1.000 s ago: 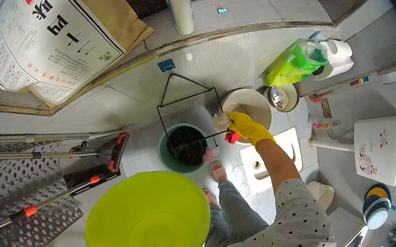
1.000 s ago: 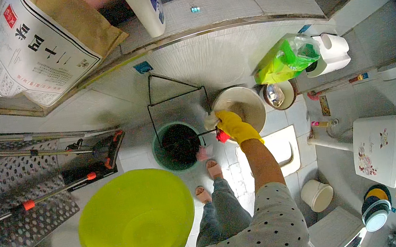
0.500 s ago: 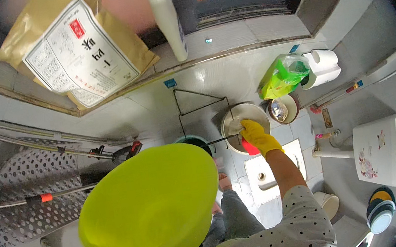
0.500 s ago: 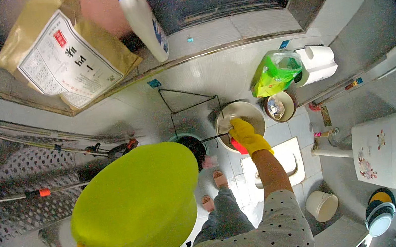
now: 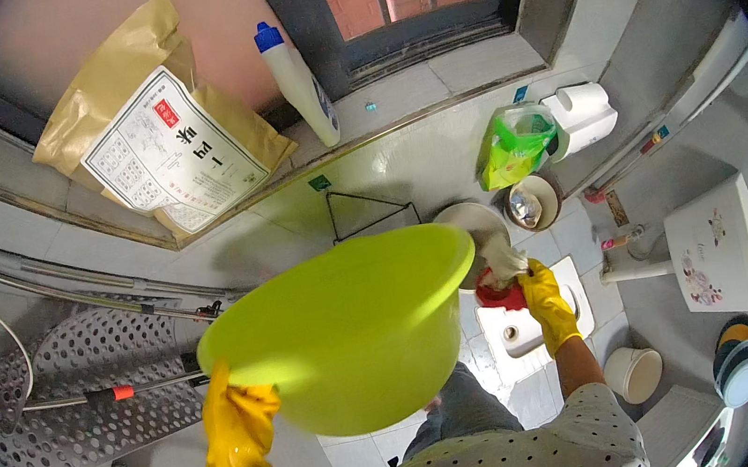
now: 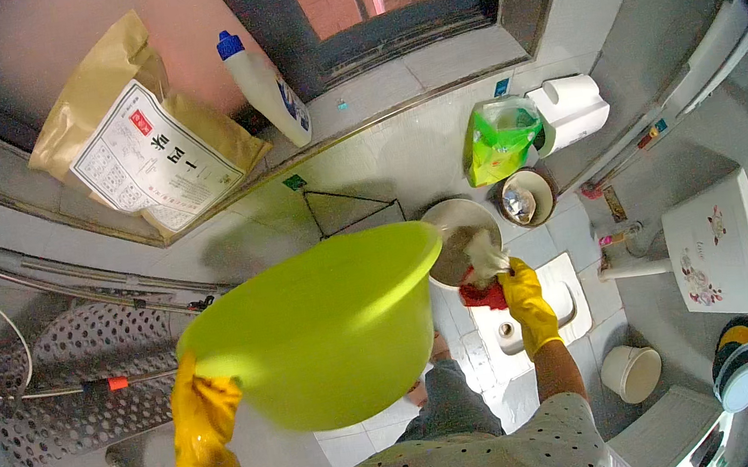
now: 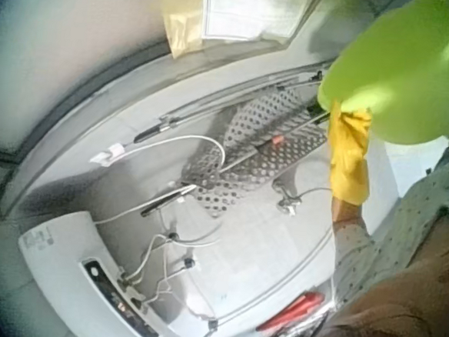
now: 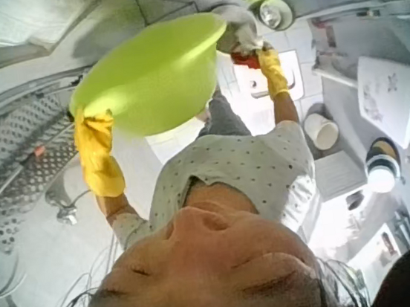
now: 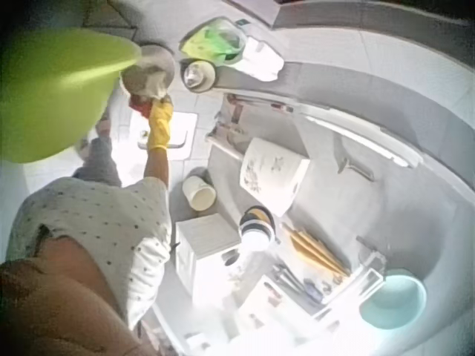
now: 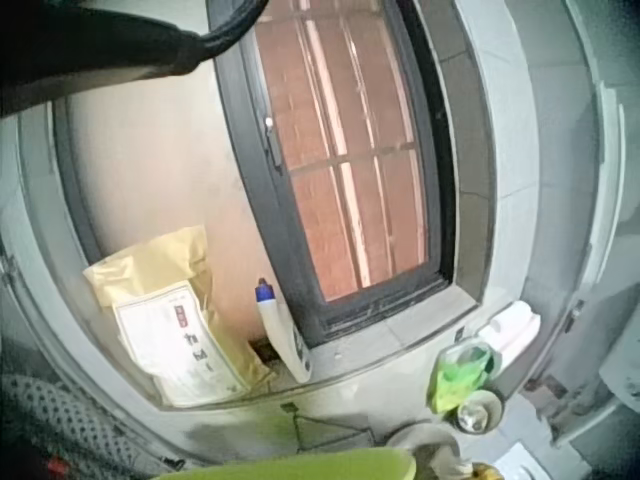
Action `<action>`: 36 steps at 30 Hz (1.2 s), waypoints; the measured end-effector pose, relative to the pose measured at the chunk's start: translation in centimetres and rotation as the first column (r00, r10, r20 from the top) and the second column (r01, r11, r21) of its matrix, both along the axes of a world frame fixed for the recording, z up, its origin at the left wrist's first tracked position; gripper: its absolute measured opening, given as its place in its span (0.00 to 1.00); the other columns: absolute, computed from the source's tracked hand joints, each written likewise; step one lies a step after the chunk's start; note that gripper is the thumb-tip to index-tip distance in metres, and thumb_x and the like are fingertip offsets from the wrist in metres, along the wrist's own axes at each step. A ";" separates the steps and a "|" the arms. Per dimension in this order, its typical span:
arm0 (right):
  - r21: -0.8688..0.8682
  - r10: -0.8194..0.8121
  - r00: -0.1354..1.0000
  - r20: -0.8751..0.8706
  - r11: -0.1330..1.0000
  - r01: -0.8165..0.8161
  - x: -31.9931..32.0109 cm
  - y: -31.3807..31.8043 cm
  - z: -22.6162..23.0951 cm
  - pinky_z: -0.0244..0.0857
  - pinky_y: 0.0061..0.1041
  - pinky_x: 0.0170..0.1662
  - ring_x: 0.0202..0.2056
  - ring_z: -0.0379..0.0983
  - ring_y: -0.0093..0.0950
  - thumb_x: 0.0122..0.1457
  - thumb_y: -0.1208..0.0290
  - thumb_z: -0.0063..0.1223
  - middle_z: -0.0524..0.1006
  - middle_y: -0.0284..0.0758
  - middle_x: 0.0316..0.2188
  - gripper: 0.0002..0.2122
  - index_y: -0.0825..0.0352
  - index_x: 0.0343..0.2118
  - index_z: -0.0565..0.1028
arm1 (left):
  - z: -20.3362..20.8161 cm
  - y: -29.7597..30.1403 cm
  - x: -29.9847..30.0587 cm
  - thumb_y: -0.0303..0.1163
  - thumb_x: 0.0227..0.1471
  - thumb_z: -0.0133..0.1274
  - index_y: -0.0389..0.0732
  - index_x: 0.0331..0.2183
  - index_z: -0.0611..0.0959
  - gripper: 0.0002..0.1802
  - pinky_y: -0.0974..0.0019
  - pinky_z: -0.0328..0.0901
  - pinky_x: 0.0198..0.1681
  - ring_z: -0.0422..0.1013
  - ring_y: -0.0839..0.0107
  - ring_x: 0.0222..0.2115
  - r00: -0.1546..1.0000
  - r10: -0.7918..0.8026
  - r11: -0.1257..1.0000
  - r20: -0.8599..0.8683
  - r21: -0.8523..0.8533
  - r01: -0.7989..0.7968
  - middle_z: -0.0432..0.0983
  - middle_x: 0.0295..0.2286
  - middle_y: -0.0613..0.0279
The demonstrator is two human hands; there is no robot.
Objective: The person washes dark-colored clothes by hand in a green basin filled with soapy water, then transfers them to a blue bucket. They subsequently rinse a pink cloth and a red cloth under running water in a bathroom sink.
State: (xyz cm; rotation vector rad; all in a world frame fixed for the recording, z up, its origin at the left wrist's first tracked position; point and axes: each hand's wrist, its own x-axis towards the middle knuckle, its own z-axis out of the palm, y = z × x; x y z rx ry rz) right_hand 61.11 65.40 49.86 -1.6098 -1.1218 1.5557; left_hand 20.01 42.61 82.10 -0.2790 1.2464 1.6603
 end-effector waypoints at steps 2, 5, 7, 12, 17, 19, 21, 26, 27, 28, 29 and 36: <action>-0.033 -0.012 0.996 0.087 0.999 0.015 2.5 -0.4 0.2 0.68 0.22 0.44 0.39 0.74 0.26 0.57 0.79 0.49 0.78 0.38 0.40 0.17 0.73 0.51 0.72 | -0.6 2.7 -0.6 0.39 0.59 0.50 0.45 0.31 0.71 0.10 0.69 0.53 0.21 0.56 0.75 0.19 0.967 -0.002 1.000 0.256 0.017 -0.002 0.61 0.22 0.71; 0.055 -0.066 0.976 0.206 0.997 0.055 4.3 -1.1 0.2 0.68 0.23 0.43 0.37 0.74 0.26 0.57 0.78 0.50 0.77 0.37 0.39 0.17 0.73 0.51 0.72 | -2.6 6.4 -1.5 0.37 0.59 0.52 0.44 0.28 0.70 0.11 0.70 0.53 0.21 0.56 0.74 0.19 0.909 -0.060 0.994 0.413 0.105 0.017 0.60 0.20 0.70; 0.091 -0.086 0.975 0.205 0.993 0.069 6.8 -0.9 -1.5 0.69 0.24 0.41 0.36 0.73 0.25 0.58 0.78 0.50 0.78 0.36 0.39 0.16 0.73 0.50 0.72 | -3.9 9.3 -1.1 0.36 0.58 0.53 0.43 0.24 0.70 0.14 0.73 0.56 0.19 0.60 0.74 0.20 0.964 -0.063 0.994 0.258 0.101 0.038 0.60 0.19 0.68; 0.022 -0.152 0.982 0.108 0.988 0.151 8.0 -2.1 -1.5 0.68 0.23 0.40 0.35 0.74 0.25 0.58 0.77 0.51 0.78 0.36 0.37 0.15 0.72 0.49 0.73 | -7.4 15.1 -7.6 0.32 0.57 0.54 0.34 0.47 0.76 0.17 0.74 0.70 0.26 0.72 0.67 0.30 0.952 -0.132 0.981 0.277 0.173 0.085 0.76 0.34 0.57; 0.021 -0.161 0.986 0.045 0.987 0.160 7.6 -2.6 -0.6 0.70 0.24 0.40 0.36 0.74 0.25 0.59 0.79 0.47 0.78 0.36 0.38 0.14 0.72 0.48 0.73 | -8.3 21.9 -9.3 0.30 0.61 0.47 0.31 0.50 0.73 0.18 0.64 0.70 0.48 0.72 0.64 0.46 0.917 -0.052 0.933 0.395 0.346 -0.097 0.72 0.50 0.49; 0.010 -0.154 0.988 0.010 0.988 0.154 7.7 -2.7 -0.4 0.70 0.25 0.41 0.36 0.75 0.25 0.58 0.80 0.46 0.78 0.36 0.37 0.14 0.72 0.48 0.73 | -6.4 23.4 -6.6 0.30 0.62 0.45 0.31 0.53 0.69 0.20 0.59 0.65 0.55 0.67 0.61 0.52 0.972 -0.086 0.895 0.217 0.446 -0.020 0.68 0.53 0.48; -0.019 -0.144 0.990 0.009 0.989 0.144 8.0 -2.8 -0.2 0.70 0.25 0.41 0.35 0.75 0.26 0.58 0.80 0.46 0.78 0.36 0.37 0.14 0.72 0.47 0.73 | -6.5 23.8 -6.1 0.30 0.62 0.44 0.31 0.55 0.67 0.22 0.55 0.63 0.58 0.64 0.58 0.55 0.982 -0.128 0.877 0.142 0.478 0.045 0.66 0.55 0.47; -0.031 -0.134 0.990 0.048 0.990 0.136 8.9 -3.1 0.3 0.70 0.25 0.42 0.37 0.74 0.27 0.58 0.80 0.47 0.78 0.37 0.38 0.15 0.72 0.49 0.72 | -4.9 24.1 -4.7 0.37 0.61 0.48 0.37 0.57 0.66 0.26 0.62 0.61 0.58 0.66 0.60 0.54 0.965 -0.260 0.954 -0.033 0.145 0.262 0.66 0.56 0.52; -0.020 -0.141 0.988 0.065 0.990 0.142 8.1 -3.3 1.2 0.70 0.26 0.43 0.37 0.74 0.27 0.58 0.79 0.47 0.78 0.38 0.39 0.16 0.72 0.50 0.72 | -3.9 23.5 -3.8 0.37 0.60 0.50 0.37 0.57 0.67 0.26 0.61 0.60 0.59 0.66 0.59 0.54 0.914 -0.335 0.932 -0.230 0.059 0.356 0.66 0.56 0.52; -0.010 -0.149 0.985 0.082 0.989 0.150 7.3 -3.4 2.0 0.70 0.26 0.43 0.38 0.74 0.27 0.58 0.79 0.47 0.77 0.38 0.39 0.16 0.73 0.50 0.71 | -3.2 22.4 -2.5 0.37 0.59 0.51 0.38 0.56 0.68 0.27 0.60 0.60 0.59 0.65 0.59 0.54 0.815 -0.411 0.900 -0.408 -0.043 0.433 0.66 0.56 0.52; -0.062 -0.185 0.979 0.089 0.980 0.190 6.4 -3.2 3.3 0.69 0.25 0.42 0.36 0.74 0.28 0.55 0.85 0.46 0.77 0.38 0.38 0.17 0.75 0.50 0.71 | -3.0 21.2 -1.2 0.37 0.58 0.53 0.38 0.56 0.68 0.27 0.60 0.60 0.59 0.65 0.58 0.55 0.676 -0.489 0.856 -0.551 -0.156 0.492 0.66 0.56 0.52; -0.048 -0.115 0.991 0.069 0.992 0.119 6.4 -3.3 1.5 0.71 0.25 0.40 0.36 0.76 0.27 0.57 0.79 0.48 0.78 0.40 0.38 0.16 0.73 0.50 0.72 | -3.1 19.4 3.1 0.27 0.50 0.58 0.37 0.50 0.75 0.24 0.54 0.59 0.58 0.66 0.50 0.53 -0.640 -0.199 0.689 -0.743 -0.570 0.448 0.71 0.50 0.48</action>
